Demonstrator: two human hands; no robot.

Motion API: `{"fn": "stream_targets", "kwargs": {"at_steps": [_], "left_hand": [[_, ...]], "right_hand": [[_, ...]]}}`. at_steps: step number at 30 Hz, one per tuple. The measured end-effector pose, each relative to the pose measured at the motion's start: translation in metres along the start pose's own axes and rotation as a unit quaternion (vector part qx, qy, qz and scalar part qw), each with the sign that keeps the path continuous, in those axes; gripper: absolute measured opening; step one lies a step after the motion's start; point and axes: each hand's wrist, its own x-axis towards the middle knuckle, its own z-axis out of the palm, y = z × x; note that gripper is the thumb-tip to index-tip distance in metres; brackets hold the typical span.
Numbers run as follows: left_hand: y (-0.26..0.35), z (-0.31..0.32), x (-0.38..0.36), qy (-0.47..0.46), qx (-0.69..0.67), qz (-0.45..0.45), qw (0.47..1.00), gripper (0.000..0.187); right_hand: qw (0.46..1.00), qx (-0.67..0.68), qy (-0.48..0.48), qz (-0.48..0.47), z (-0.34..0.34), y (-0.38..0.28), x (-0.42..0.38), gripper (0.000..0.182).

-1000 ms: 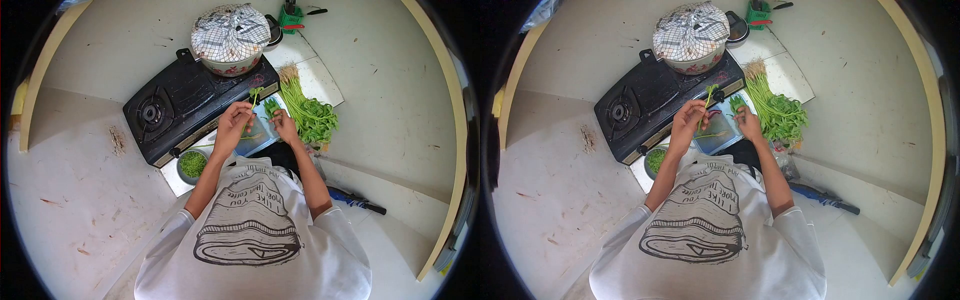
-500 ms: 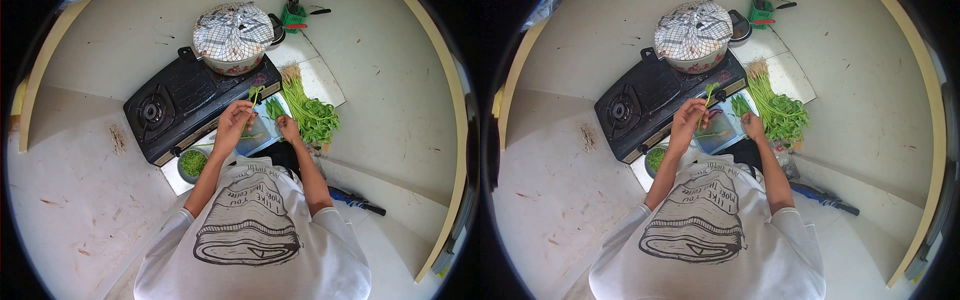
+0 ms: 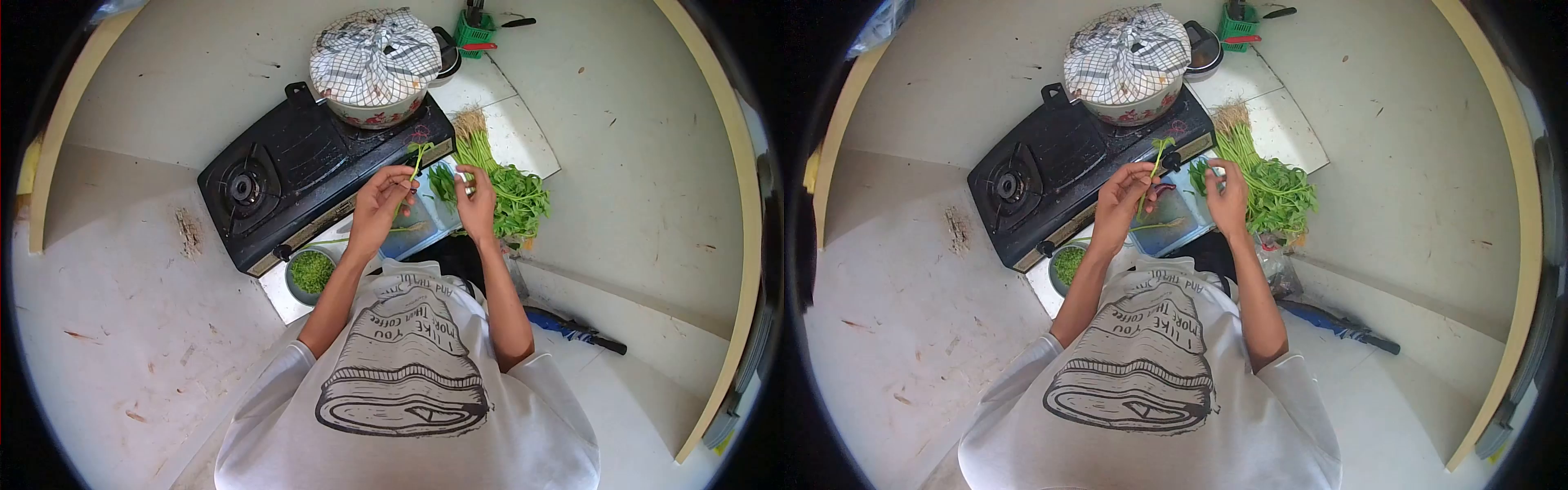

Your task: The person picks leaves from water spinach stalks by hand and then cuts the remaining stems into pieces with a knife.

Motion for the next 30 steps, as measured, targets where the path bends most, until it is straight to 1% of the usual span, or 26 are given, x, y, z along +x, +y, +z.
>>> {"fn": "stream_targets", "kwargs": {"at_steps": [1, 3, 4, 7, 10, 13, 16, 22, 25, 28, 30], "left_hand": [[0.0, 0.001, 0.0, -0.005, -0.002, 0.003, 1.0, 0.024], [0.002, 0.004, 0.0, -0.01, -0.003, 0.009, 1.0, 0.023], [0.004, 0.006, -0.001, -0.009, -0.002, 0.011, 1.0, 0.023], [0.007, 0.008, -0.002, -0.012, 0.0, 0.017, 1.0, 0.022], [0.007, 0.008, -0.004, -0.006, -0.003, 0.019, 1.0, 0.02], [0.01, 0.008, -0.007, 0.003, -0.007, 0.032, 0.999, 0.019], [0.014, 0.007, -0.009, 0.017, -0.015, 0.039, 0.999, 0.019], [0.015, 0.003, -0.009, 0.03, -0.003, 0.036, 0.999, 0.019], [0.015, 0.002, -0.009, 0.028, -0.003, 0.039, 0.999, 0.018], [0.013, 0.001, -0.008, 0.026, -0.01, 0.038, 0.999, 0.018], [0.012, 0.0, -0.007, 0.021, -0.013, 0.039, 0.999, 0.018]], "right_hand": [[0.997, 0.078, -0.003, 0.015, -0.002, -0.017, 0.003, 0.016], [0.972, 0.233, -0.009, 0.042, -0.004, -0.048, 0.005, 0.014], [0.97, 0.242, 0.002, 0.018, -0.009, -0.067, 0.004, 0.013], [0.977, 0.207, 0.001, -0.044, -0.021, -0.1, 0.005, 0.013], [0.974, 0.221, 0.011, -0.05, -0.023, -0.102, 0.007, 0.012], [0.976, 0.207, 0.039, -0.061, -0.02, -0.096, 0.006, 0.012], [0.978, 0.172, 0.043, -0.106, -0.022, -0.104, 0.006, 0.014], [0.966, 0.108, 0.061, -0.226, -0.02, -0.113, 0.004, 0.018], [0.963, 0.084, 0.086, -0.24, -0.019, -0.111, 0.002, 0.019], [0.964, 0.088, 0.092, -0.233, -0.021, -0.116, 0.001, 0.024], [0.955, 0.078, 0.108, -0.264, -0.021, -0.122, 0.002, 0.025]]}}
